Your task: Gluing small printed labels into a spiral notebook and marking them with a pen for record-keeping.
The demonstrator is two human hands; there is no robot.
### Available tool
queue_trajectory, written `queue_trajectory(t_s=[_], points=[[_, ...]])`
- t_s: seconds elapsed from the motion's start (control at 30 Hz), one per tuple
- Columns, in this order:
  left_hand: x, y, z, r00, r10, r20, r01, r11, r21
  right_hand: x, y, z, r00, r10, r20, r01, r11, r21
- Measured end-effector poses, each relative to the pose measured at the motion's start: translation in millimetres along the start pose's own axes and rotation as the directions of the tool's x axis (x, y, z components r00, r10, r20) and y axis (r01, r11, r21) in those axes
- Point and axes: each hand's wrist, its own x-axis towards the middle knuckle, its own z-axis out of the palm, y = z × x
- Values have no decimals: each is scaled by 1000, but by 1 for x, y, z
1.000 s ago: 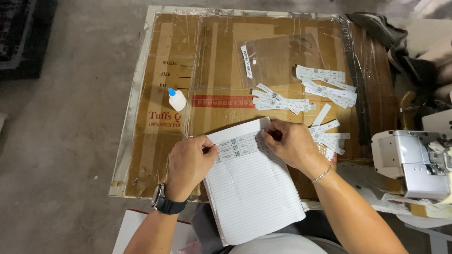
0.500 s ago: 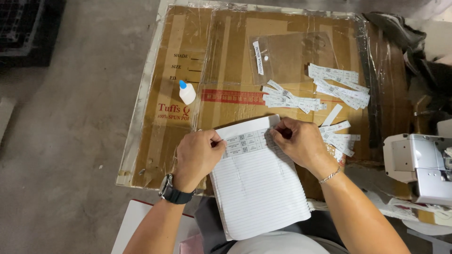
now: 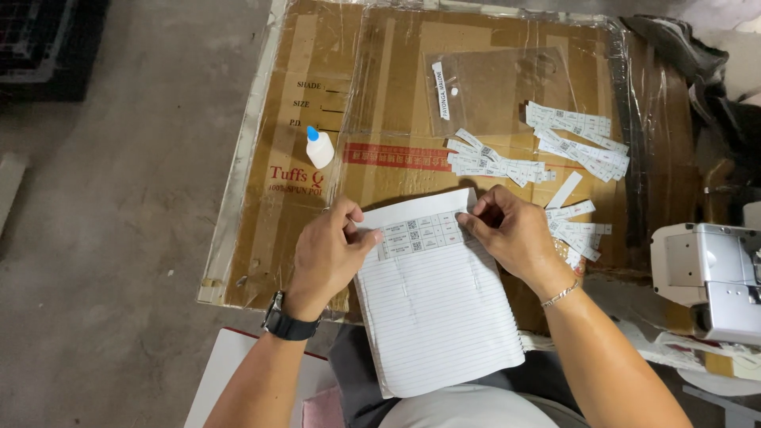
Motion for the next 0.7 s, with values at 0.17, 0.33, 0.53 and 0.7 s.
queue_trajectory(t_s=[0.17,0.33,0.53,0.7], points=[[-4,26,-16,994,-77,80,76,997,11,0,3,1,1000,7,3,-7,1000,-9],[-1,12,-2,993,-79,85,69,991,113,1,8,5,999,30,-14,-30,1000,-4],[2,12,1,987,-113,114,91,978,186,10,17,6,998,36,-44,-28,983,182],[9,-2,-3,986,-121,119,112,990,80,13,17,5,999,35,-8,-32,970,241]])
